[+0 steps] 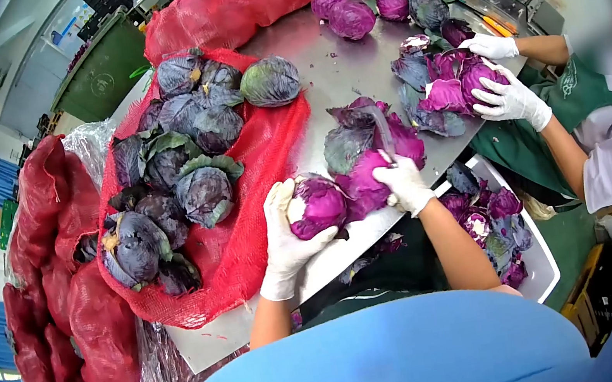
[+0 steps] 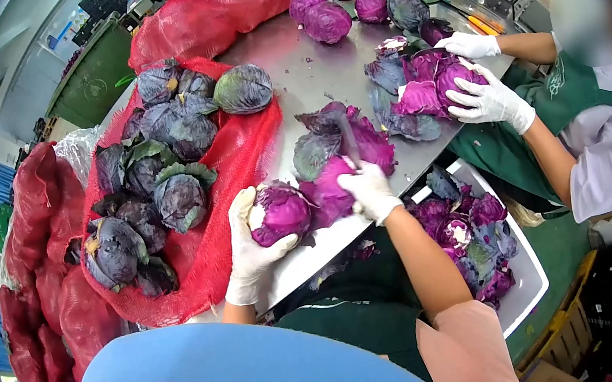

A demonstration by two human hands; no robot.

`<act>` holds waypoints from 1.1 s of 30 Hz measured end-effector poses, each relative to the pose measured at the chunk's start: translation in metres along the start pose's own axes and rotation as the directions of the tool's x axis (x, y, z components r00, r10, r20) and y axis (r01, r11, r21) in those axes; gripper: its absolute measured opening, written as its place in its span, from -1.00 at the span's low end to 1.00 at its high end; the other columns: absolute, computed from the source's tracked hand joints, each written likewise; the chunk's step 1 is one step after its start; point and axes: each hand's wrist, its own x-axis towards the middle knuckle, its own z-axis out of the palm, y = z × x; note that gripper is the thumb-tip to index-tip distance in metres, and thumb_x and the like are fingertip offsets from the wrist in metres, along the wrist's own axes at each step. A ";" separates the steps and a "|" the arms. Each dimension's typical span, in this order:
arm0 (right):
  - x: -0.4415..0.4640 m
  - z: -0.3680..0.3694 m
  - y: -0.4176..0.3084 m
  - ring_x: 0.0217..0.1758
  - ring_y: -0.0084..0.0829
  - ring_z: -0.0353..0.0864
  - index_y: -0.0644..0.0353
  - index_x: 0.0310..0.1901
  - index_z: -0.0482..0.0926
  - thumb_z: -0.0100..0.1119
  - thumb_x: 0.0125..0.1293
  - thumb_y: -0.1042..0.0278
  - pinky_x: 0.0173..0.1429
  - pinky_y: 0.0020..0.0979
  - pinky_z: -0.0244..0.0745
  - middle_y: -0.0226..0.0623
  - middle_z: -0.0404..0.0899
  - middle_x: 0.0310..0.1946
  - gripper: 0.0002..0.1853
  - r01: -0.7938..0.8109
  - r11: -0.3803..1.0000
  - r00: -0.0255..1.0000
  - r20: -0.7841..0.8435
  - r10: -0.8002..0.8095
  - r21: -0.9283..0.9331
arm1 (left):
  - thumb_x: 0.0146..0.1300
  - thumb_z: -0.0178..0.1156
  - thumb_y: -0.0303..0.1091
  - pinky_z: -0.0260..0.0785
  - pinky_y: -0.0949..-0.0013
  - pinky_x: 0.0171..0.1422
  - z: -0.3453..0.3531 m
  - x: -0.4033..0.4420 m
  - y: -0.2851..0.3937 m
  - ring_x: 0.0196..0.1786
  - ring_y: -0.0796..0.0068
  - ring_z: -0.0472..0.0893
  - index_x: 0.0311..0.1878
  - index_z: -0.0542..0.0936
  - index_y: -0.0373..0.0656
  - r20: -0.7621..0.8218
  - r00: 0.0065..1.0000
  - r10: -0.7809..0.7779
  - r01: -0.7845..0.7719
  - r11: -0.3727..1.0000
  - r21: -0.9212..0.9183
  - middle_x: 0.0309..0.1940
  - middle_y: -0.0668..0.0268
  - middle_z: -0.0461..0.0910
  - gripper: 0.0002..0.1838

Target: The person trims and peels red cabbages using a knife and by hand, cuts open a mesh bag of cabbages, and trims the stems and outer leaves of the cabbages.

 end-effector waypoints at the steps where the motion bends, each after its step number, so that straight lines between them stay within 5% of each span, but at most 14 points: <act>1: 0.004 -0.012 0.003 -0.63 -0.47 0.57 0.16 -0.03 0.65 0.37 0.26 0.36 -0.66 -0.37 0.41 -0.34 0.68 -0.39 -0.74 0.058 0.992 0.993 -0.105 -0.046 0.110 | -0.20 0.75 -0.27 0.14 0.11 0.68 -0.003 -0.001 -0.011 0.53 0.12 0.33 0.55 0.25 -0.14 0.021 0.998 -0.058 0.061 0.958 -0.281 0.42 0.11 0.34 0.20; 2: 0.009 -0.025 0.003 -0.70 -0.52 0.50 0.16 -0.04 0.65 0.36 0.25 0.43 -0.76 -0.42 0.28 -0.38 0.65 -0.40 -0.75 0.129 0.969 0.975 -0.206 -0.086 0.209 | -0.20 0.75 -0.29 0.19 0.09 0.65 -0.007 0.000 -0.016 0.49 0.17 0.41 0.56 0.22 -0.11 0.046 0.994 -0.100 0.110 0.873 -0.475 0.42 0.14 0.37 0.22; 4: 0.015 -0.070 -0.005 -0.55 -0.40 0.66 0.19 0.05 0.64 0.38 0.27 0.40 -0.52 -0.33 0.58 -0.34 0.68 -0.41 -0.69 0.217 0.963 0.940 -0.300 -0.163 0.157 | -0.22 0.75 -0.33 0.24 0.06 0.62 -0.016 0.001 -0.007 0.50 0.18 0.40 0.56 0.21 -0.09 0.028 0.974 -0.225 0.188 0.729 -0.658 0.44 0.14 0.37 0.24; 6: 0.009 -0.087 -0.018 -0.21 -0.31 0.79 0.20 0.13 0.63 0.39 0.30 0.40 -0.11 -0.28 0.72 -0.28 0.73 -0.24 -0.63 0.349 0.693 0.695 -0.322 -0.643 -0.630 | -0.24 0.76 -0.37 0.24 0.06 0.63 -0.016 0.003 -0.014 0.51 0.19 0.39 0.59 0.17 -0.08 -0.002 0.991 -0.136 0.111 0.815 -0.569 0.46 0.14 0.36 0.29; 7: -0.010 -0.081 -0.025 0.12 -0.30 0.74 0.19 0.16 0.63 0.44 0.29 0.37 0.20 -0.30 0.63 -0.21 0.71 0.01 -0.59 0.360 0.443 0.465 -0.254 -0.848 -0.821 | -0.27 0.77 -0.40 0.23 0.06 0.63 -0.014 0.006 -0.013 0.51 0.20 0.38 0.61 0.14 -0.10 0.018 0.993 -0.113 0.105 0.833 -0.543 0.47 0.15 0.34 0.33; 8: -0.035 -0.062 -0.046 0.12 -0.34 0.72 0.17 0.20 0.62 0.50 0.24 0.40 0.18 -0.34 0.64 -0.19 0.66 0.11 -0.52 0.339 0.376 0.451 -0.202 -0.869 -0.862 | -0.29 0.78 -0.42 0.22 0.06 0.64 -0.011 0.008 -0.002 0.52 0.21 0.37 0.62 0.11 -0.11 0.040 0.994 -0.097 0.104 0.847 -0.521 0.48 0.15 0.33 0.37; 10: -0.027 -0.037 -0.029 0.08 -0.34 0.70 0.18 0.22 0.61 0.55 0.23 0.29 0.21 -0.35 0.61 -0.18 0.65 0.09 -0.46 0.678 0.559 0.580 -0.120 -0.806 -0.478 | -0.33 0.82 -0.32 0.16 0.08 0.67 -0.010 0.012 -0.003 0.58 0.12 0.30 0.66 0.03 -0.19 0.178 0.981 -0.078 0.149 0.891 -0.430 0.53 0.08 0.26 0.48; 12: -0.041 0.004 -0.029 0.07 -0.35 0.67 0.17 0.23 0.62 0.53 0.25 0.18 0.24 -0.32 0.57 -0.21 0.65 0.06 -0.45 0.693 0.625 0.700 0.130 -0.702 -0.359 | -0.33 0.81 -0.32 0.07 0.09 0.72 -0.020 0.017 0.001 0.62 0.07 0.24 0.68 0.03 -0.18 0.281 0.959 0.049 -0.069 0.996 0.061 0.57 0.07 0.20 0.49; 16: -0.025 0.048 -0.006 0.09 -0.26 0.66 0.22 0.15 0.67 0.46 0.31 0.07 0.27 -0.28 0.50 -0.14 0.65 0.02 -0.50 0.655 0.636 0.754 0.286 -0.592 -0.409 | -0.23 0.77 -0.06 0.01 0.01 0.73 -0.029 0.026 0.023 0.67 -0.12 0.08 0.65 0.11 -0.27 0.402 0.915 0.017 -0.188 0.901 0.392 0.60 -0.12 0.13 0.40; 20: -0.028 0.050 -0.009 -0.18 -0.23 0.72 0.18 0.00 0.71 0.35 0.38 0.08 -0.01 -0.25 0.60 -0.18 0.70 -0.23 -0.65 0.522 0.784 0.853 0.225 -0.472 -0.336 | -0.19 0.77 -0.19 0.12 0.11 0.67 0.009 0.014 0.018 0.61 0.05 0.22 0.65 0.03 -0.34 0.077 0.984 -0.158 0.169 0.972 -0.161 0.57 -0.08 0.14 0.41; 22: -0.036 0.044 -0.014 -0.17 -0.15 0.76 0.10 0.14 0.67 0.27 0.43 0.14 0.01 -0.20 0.65 -0.11 0.76 -0.11 -0.65 0.483 0.734 0.875 0.234 -0.424 -0.477 | -0.16 0.76 -0.21 0.20 0.12 0.63 0.023 0.008 0.020 0.56 0.05 0.30 0.62 0.03 -0.40 -0.004 0.974 -0.225 0.220 0.959 -0.177 0.53 -0.10 0.20 0.37; 25: -0.058 0.048 -0.017 -0.01 -0.01 0.77 0.14 0.32 0.55 0.24 0.43 0.07 0.13 -0.12 0.65 0.00 0.75 -0.05 -0.48 0.683 0.545 0.707 0.253 -0.661 -0.486 | -0.11 0.74 -0.17 0.24 0.09 0.61 0.027 0.008 0.030 0.52 -0.03 0.37 0.58 0.07 -0.46 -0.004 0.978 -0.210 0.209 0.977 -0.035 0.49 -0.15 0.26 0.31; 27: -0.069 0.048 -0.030 0.02 0.02 0.76 0.16 0.33 0.54 0.23 0.43 0.03 0.15 -0.11 0.64 0.03 0.74 -0.04 -0.45 0.598 0.535 0.775 0.262 -0.575 -0.597 | -0.19 0.75 -0.30 0.29 0.17 0.60 0.022 0.013 0.056 0.52 0.08 0.41 0.62 0.04 -0.35 0.064 0.995 -0.077 0.042 0.897 0.440 0.48 -0.09 0.30 0.36; 33: -0.067 0.034 -0.063 -0.01 0.07 0.75 0.14 0.04 0.70 0.20 0.34 -0.20 0.12 -0.09 0.64 0.01 0.75 -0.11 -0.46 0.407 0.492 0.910 0.294 -0.293 -0.770 | -0.25 0.77 -0.11 0.19 0.08 0.65 0.029 0.011 0.065 0.58 -0.08 0.30 0.57 0.18 -0.40 0.128 0.992 -0.019 -0.042 0.888 0.458 0.51 -0.13 0.27 0.34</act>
